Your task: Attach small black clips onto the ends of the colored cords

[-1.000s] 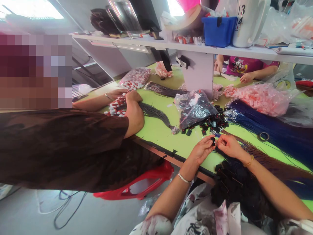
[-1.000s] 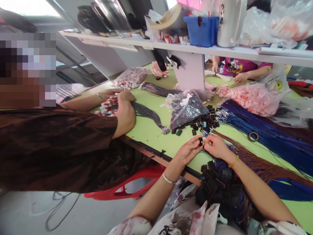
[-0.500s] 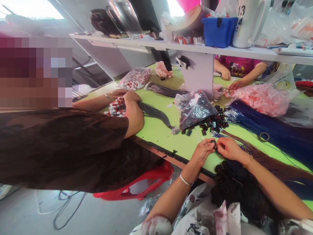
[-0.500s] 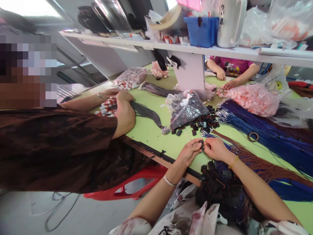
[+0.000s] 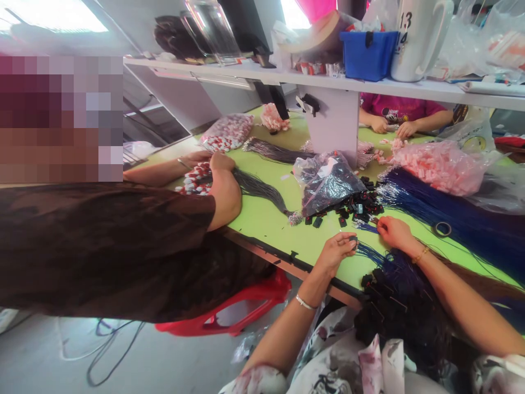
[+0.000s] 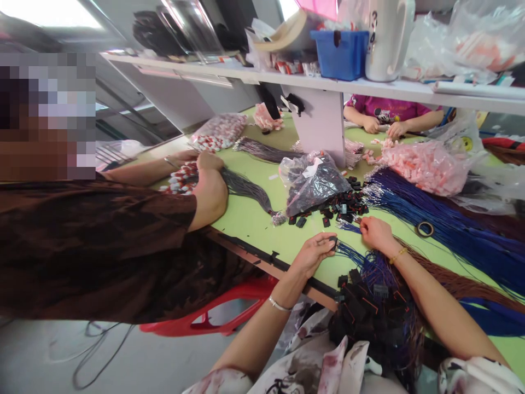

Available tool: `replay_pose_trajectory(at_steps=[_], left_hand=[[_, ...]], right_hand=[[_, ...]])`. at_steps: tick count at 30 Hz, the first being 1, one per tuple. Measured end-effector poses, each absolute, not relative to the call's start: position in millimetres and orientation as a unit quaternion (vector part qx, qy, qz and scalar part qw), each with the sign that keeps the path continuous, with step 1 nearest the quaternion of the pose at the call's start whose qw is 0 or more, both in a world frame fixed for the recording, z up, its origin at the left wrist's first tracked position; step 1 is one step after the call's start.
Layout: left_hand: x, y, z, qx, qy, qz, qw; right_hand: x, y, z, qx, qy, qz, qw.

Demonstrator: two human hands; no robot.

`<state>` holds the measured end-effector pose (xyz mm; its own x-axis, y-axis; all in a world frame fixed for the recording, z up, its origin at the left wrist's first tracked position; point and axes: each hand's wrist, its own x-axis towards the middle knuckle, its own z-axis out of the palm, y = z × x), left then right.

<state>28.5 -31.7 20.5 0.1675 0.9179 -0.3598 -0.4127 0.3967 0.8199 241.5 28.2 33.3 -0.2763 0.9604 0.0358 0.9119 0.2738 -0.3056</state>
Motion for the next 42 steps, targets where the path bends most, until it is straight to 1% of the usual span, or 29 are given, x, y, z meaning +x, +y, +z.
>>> replay_pose_trajectory(at_steps=[3, 6, 9, 14, 16, 19, 22, 31, 37, 42], left_hand=[[31, -31, 23, 0.280, 0.442, 0.468, 0.712], [33, -31, 24, 0.276, 0.436, 0.474, 0.714], [36, -30, 24, 0.267, 0.415, 0.486, 0.721], [44, -29, 23, 0.228, 0.364, 0.506, 0.748], [47, -28, 23, 0.215, 0.344, 0.510, 0.758], [49, -27, 21, 0.201, 0.321, 0.512, 0.771], [50, -26, 18, 0.186, 0.306, 0.510, 0.782], [51, -25, 20, 0.191, 0.293, 0.497, 0.794], [50, -26, 20, 0.200, 0.299, 0.499, 0.788], [55, -28, 15, 0.217, 0.334, 0.507, 0.764]], right_hand=[[243, 26, 34, -0.577, -0.803, 0.109, 0.103], [245, 24, 37, -0.573, -0.801, 0.124, 0.124], [240, 24, 41, -0.552, -0.794, 0.179, 0.181], [216, 20, 54, -0.464, -0.767, 0.322, 0.304], [209, 17, 59, -0.455, -0.748, 0.357, 0.326], [207, 9, 61, -0.466, -0.730, 0.376, 0.329], [211, -1, 58, -0.472, -0.730, 0.372, 0.325], [215, -11, 54, -0.472, -0.776, 0.278, 0.311], [212, -11, 56, -0.467, -0.789, 0.255, 0.308], [210, -12, 52, -0.458, -0.804, 0.232, 0.301]])
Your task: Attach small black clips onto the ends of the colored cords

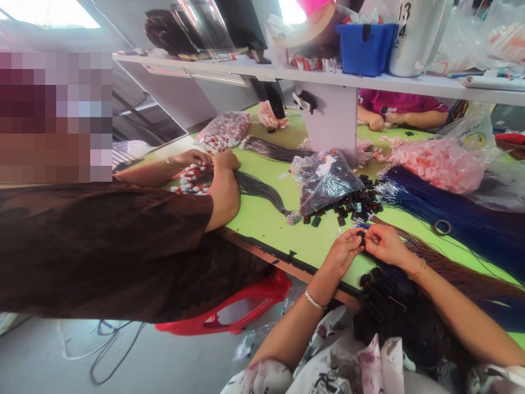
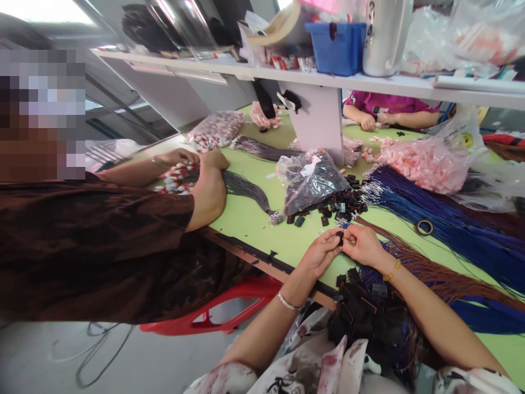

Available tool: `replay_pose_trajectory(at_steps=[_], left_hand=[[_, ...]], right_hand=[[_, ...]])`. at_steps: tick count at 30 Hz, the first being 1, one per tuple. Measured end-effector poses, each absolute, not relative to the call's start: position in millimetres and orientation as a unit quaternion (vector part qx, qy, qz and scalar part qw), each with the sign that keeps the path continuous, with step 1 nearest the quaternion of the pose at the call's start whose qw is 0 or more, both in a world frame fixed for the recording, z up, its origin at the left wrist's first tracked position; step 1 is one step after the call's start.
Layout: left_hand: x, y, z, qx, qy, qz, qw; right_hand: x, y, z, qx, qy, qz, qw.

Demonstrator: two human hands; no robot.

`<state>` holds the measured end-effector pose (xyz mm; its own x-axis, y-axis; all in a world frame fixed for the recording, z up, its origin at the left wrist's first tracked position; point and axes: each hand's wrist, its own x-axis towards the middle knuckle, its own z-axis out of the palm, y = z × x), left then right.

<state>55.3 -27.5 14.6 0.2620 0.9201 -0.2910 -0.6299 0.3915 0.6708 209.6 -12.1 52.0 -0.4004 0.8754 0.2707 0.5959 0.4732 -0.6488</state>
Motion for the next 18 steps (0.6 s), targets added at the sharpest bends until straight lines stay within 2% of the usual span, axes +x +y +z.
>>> replay_pose_trajectory(at_steps=[15, 17, 18], left_hand=[[63, -28, 16, 0.226, 0.400, 0.500, 0.734], [60, -26, 18, 0.230, 0.403, 0.497, 0.733], [59, -26, 18, 0.232, 0.405, 0.494, 0.734]], right_hand=[[227, 0, 47, -0.460, -0.803, 0.274, 0.259], [242, 14, 48, -0.522, -0.778, 0.241, 0.252], [249, 21, 48, -0.562, -0.769, 0.209, 0.222]])
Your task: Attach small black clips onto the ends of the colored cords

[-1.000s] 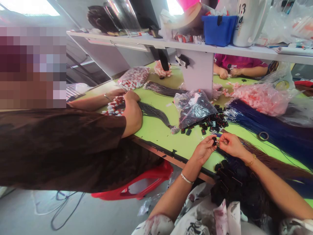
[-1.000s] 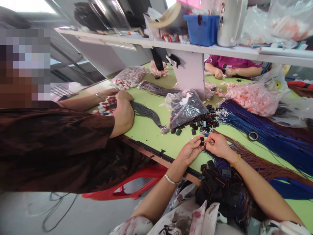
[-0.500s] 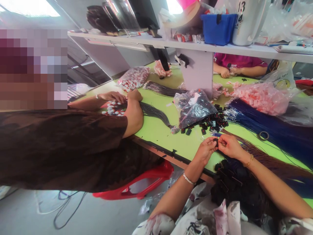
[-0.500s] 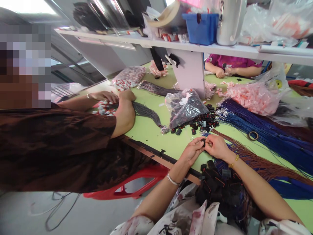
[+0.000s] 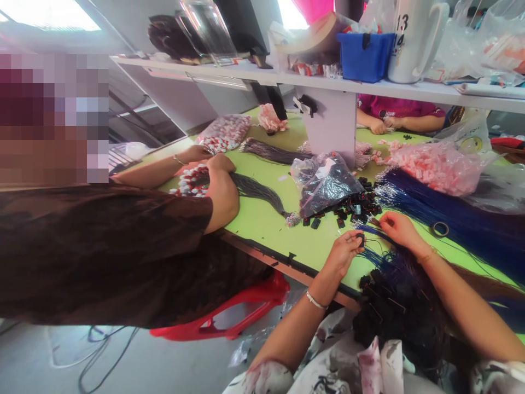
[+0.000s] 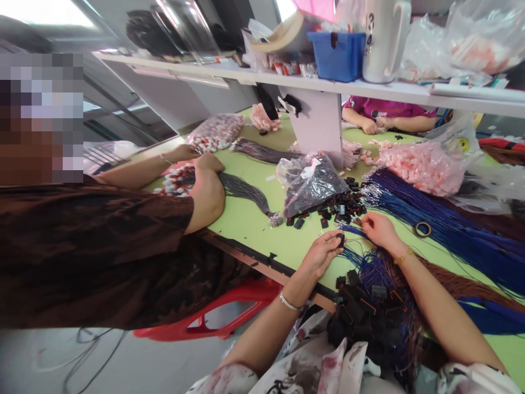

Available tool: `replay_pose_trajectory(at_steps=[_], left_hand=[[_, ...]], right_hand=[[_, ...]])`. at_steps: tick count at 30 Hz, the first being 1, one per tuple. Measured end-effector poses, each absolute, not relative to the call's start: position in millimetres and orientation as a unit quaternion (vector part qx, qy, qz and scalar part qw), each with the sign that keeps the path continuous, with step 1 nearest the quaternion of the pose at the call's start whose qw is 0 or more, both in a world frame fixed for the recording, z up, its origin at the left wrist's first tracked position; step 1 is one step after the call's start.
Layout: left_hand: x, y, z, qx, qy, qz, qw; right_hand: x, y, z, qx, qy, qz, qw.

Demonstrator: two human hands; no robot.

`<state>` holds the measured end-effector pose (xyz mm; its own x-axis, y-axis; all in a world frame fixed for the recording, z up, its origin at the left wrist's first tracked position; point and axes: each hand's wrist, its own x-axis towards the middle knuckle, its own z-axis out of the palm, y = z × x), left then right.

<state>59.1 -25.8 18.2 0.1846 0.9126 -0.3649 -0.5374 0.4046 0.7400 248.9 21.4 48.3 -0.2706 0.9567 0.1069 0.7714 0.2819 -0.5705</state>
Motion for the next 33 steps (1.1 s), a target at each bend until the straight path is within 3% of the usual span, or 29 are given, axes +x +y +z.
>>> replay_pose_trajectory(at_steps=[4, 10, 14, 24, 33], left_hand=[[55, -24, 17, 0.232, 0.410, 0.480, 0.740], [54, -24, 17, 0.238, 0.405, 0.477, 0.743], [55, -23, 20, 0.240, 0.395, 0.482, 0.744], [66, -22, 26, 0.231, 0.366, 0.497, 0.752], [68, -20, 22, 0.194, 0.320, 0.519, 0.768]], right_hand=[[267, 39, 45, -0.625, -0.761, 0.148, 0.097], [271, 41, 38, -0.638, -0.753, 0.136, 0.085], [271, 43, 39, -0.650, -0.742, 0.108, 0.123], [237, 40, 64, -0.552, -0.764, 0.185, 0.280], [226, 12, 68, -0.473, -0.747, 0.320, 0.341]])
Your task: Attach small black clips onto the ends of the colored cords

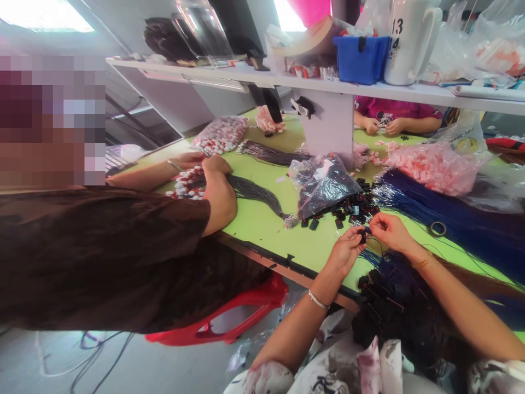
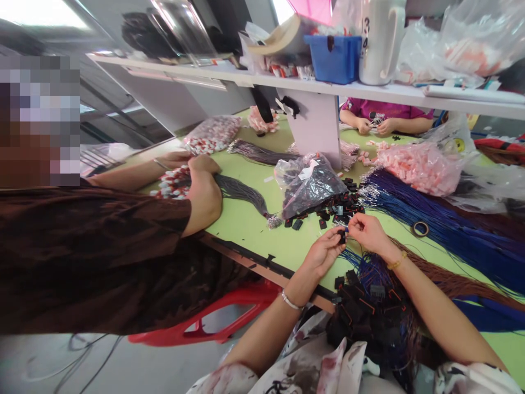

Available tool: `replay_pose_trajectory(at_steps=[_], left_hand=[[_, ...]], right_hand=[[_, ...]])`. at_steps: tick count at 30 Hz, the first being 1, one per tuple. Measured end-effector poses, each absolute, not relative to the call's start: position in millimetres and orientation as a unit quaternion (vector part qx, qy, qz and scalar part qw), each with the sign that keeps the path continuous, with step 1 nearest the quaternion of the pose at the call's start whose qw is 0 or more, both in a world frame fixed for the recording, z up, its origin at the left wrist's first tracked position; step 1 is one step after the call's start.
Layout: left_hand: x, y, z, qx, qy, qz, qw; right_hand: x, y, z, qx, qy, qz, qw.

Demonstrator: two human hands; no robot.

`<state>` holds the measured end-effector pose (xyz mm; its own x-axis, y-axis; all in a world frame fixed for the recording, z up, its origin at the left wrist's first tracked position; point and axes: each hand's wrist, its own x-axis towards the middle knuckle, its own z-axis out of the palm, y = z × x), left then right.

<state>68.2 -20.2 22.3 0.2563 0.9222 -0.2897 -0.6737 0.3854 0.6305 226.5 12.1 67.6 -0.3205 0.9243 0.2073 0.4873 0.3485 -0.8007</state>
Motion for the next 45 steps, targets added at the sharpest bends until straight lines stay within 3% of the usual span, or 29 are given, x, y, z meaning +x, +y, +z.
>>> replay_pose_trajectory(at_steps=[20, 34, 40, 45], left_hand=[[68, -22, 17, 0.202, 0.326, 0.509, 0.770], [71, -27, 21, 0.257, 0.421, 0.481, 0.725], [89, -66, 63, 0.523, 0.405, 0.532, 0.528], [126, -103, 78, 0.822, 0.231, 0.305, 0.422]], right_hand=[[222, -7, 55, -0.450, -0.851, 0.112, 0.245], [226, -9, 54, -0.455, -0.832, 0.204, 0.244], [245, 10, 81, -0.474, -0.759, 0.351, 0.278], [227, 13, 74, -0.464, -0.805, 0.342, 0.137]])
